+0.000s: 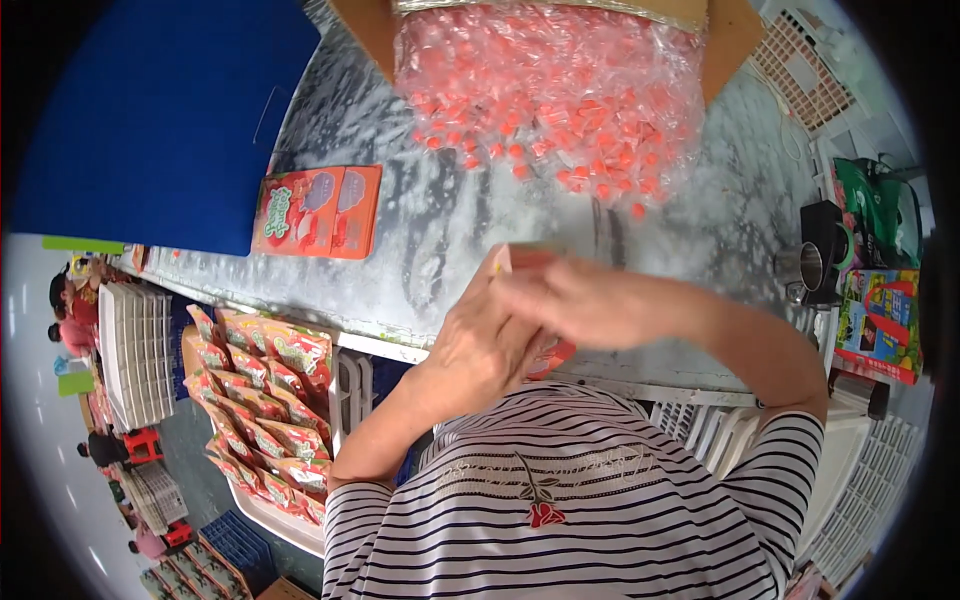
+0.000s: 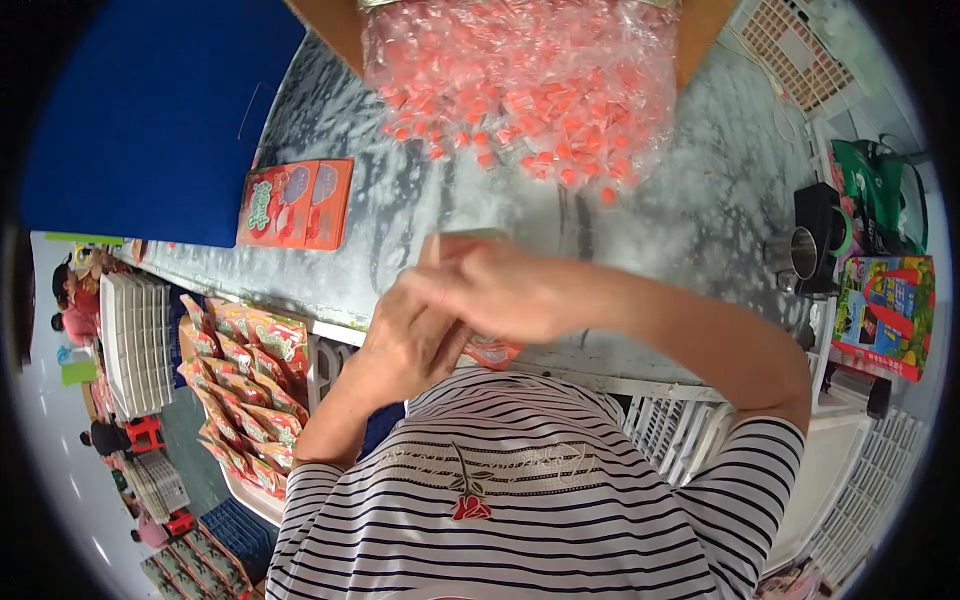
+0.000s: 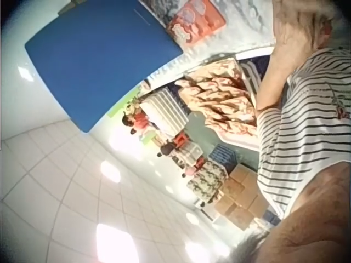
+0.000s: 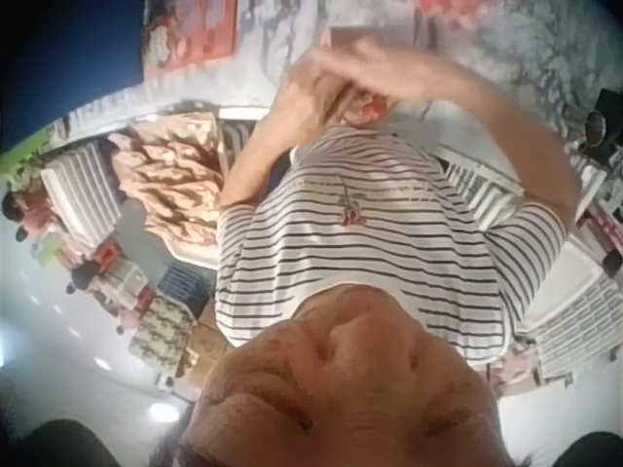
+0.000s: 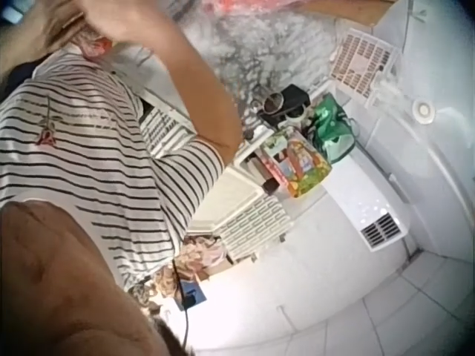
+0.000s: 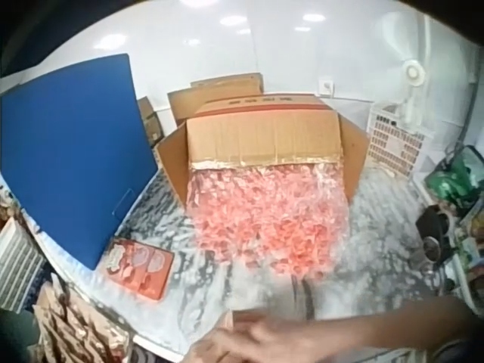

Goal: Packing individual candies into small pouches at a workspace.

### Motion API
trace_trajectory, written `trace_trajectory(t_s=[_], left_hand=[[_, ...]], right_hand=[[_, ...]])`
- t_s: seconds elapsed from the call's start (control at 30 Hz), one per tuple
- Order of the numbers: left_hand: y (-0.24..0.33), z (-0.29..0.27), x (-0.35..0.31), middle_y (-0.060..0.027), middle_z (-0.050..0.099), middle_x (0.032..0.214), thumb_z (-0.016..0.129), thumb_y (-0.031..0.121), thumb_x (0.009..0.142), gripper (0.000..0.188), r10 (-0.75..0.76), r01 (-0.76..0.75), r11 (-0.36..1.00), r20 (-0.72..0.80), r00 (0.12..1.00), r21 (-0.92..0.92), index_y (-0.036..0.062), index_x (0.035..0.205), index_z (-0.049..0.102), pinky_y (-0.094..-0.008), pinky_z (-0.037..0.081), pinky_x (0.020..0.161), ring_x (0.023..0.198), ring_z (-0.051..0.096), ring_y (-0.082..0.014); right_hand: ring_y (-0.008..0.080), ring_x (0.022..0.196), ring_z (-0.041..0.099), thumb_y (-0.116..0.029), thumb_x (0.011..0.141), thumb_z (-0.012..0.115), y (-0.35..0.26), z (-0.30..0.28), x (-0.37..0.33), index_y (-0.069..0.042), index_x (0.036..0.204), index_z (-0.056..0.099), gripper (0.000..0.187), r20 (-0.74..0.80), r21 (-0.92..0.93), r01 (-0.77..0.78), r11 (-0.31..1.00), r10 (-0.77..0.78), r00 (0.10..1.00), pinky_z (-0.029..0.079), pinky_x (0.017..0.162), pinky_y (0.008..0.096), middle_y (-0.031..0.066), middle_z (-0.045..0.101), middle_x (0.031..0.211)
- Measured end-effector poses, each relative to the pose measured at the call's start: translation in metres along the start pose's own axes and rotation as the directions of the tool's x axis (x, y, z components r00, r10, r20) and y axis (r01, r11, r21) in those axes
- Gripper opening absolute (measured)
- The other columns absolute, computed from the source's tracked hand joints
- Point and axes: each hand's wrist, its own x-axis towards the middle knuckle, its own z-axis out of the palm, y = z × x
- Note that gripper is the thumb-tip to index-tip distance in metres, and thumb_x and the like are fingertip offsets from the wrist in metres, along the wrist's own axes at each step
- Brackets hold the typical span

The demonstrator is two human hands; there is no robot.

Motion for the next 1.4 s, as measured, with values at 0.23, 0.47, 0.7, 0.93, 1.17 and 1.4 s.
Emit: trace_trajectory(t_s=[0.23, 0.47, 0.7, 0.93, 1.17, 1.4], left_hand=[[-0.001, -0.028, -0.022, -0.0141, 0.060, 0.082, 0.070, -0.005, 0.074, 0.016, -0.173, 0.176, 0.978, -0.041, 0.984, 0.112, -0.0019, 0.086, 0.060, -0.0364, 0.050, 0.063, 0.071, 0.060, -0.0298], [-0.001, -0.048, -0.040, -0.0125, 0.059, 0.080, 0.069, -0.004, 0.078, 0.012, -0.343, 0.367, 0.924, -0.193, 0.919, 0.105, -0.0004, 0.085, 0.059, -0.0327, 0.046, 0.056, 0.061, 0.057, -0.0255], [-0.006, -0.067, -0.053, -0.0109, 0.057, 0.078, 0.065, -0.004, 0.083, 0.009, -0.383, 0.452, 0.869, -0.305, 0.872, 0.201, -0.0018, 0.083, 0.057, -0.0282, 0.044, 0.057, 0.060, 0.053, -0.0201], [-0.012, -0.077, -0.059, -0.0099, 0.057, 0.078, 0.065, -0.002, 0.084, 0.007, -0.417, 0.510, 0.835, -0.365, 0.832, 0.208, -0.0018, 0.083, 0.058, -0.0276, 0.043, 0.063, 0.065, 0.052, -0.0191], [-0.013, -0.079, -0.066, -0.0105, 0.058, 0.079, 0.065, -0.002, 0.084, 0.007, -0.415, 0.524, 0.824, -0.403, 0.816, 0.214, -0.0021, 0.083, 0.057, -0.0288, 0.044, 0.066, 0.069, 0.054, -0.0209], [-0.011, -0.079, -0.073, -0.0101, 0.058, 0.077, 0.065, -0.002, 0.084, 0.007, -0.460, 0.547, 0.819, -0.371, 0.806, 0.174, -0.0016, 0.082, 0.058, -0.0284, 0.044, 0.062, 0.065, 0.054, -0.0200]], right_hand=[[0.0184, 0.104, 0.058, -0.030, 0.100, 0.050, 0.044, -0.021, 0.011, 0.005, 0.117, 0.056, 0.040, -0.479, 0.380, 0.341, 0.860, -0.133, 0.868, 0.046, 0.093, 0.0352, 0.0120, 0.063, 0.111], [0.0325, 0.125, 0.047, -0.014, 0.092, 0.054, 0.181, -0.006, 0.040, 0.002, 0.127, 0.052, 0.039, -0.606, -0.660, -0.207, 0.722, -0.349, 0.714, 0.036, 0.106, 0.0428, 0.0189, 0.050, 0.134], [0.0240, 0.113, 0.056, -0.006, 0.091, 0.055, 0.182, 0.011, 0.007, -0.003, 0.119, 0.059, 0.029, -0.763, -0.307, 0.093, 0.947, -0.303, 0.572, 0.043, 0.097, 0.0336, 0.0131, 0.059, 0.124], [0.0087, 0.088, 0.058, -0.009, 0.095, 0.055, 0.191, 0.010, -0.024, -0.001, 0.114, 0.062, 0.022, -0.794, 0.115, -0.041, 0.993, 0.117, 0.596, 0.047, 0.078, 0.0247, 0.0043, 0.066, 0.098], [0.0186, 0.090, 0.060, -0.009, 0.089, 0.064, 0.143, 0.037, 0.000, 0.000, 0.114, 0.059, 0.027, -0.712, -0.242, -0.003, 0.970, -0.176, 0.680, 0.049, 0.075, 0.0282, 0.0111, 0.062, 0.098], [0.0251, 0.093, 0.060, -0.005, 0.091, 0.056, 0.168, 0.030, 0.006, -0.001, 0.109, 0.059, 0.020, -0.651, 0.200, -0.118, 0.973, 0.222, 0.726, 0.048, 0.077, 0.0304, 0.0136, 0.060, 0.103]])
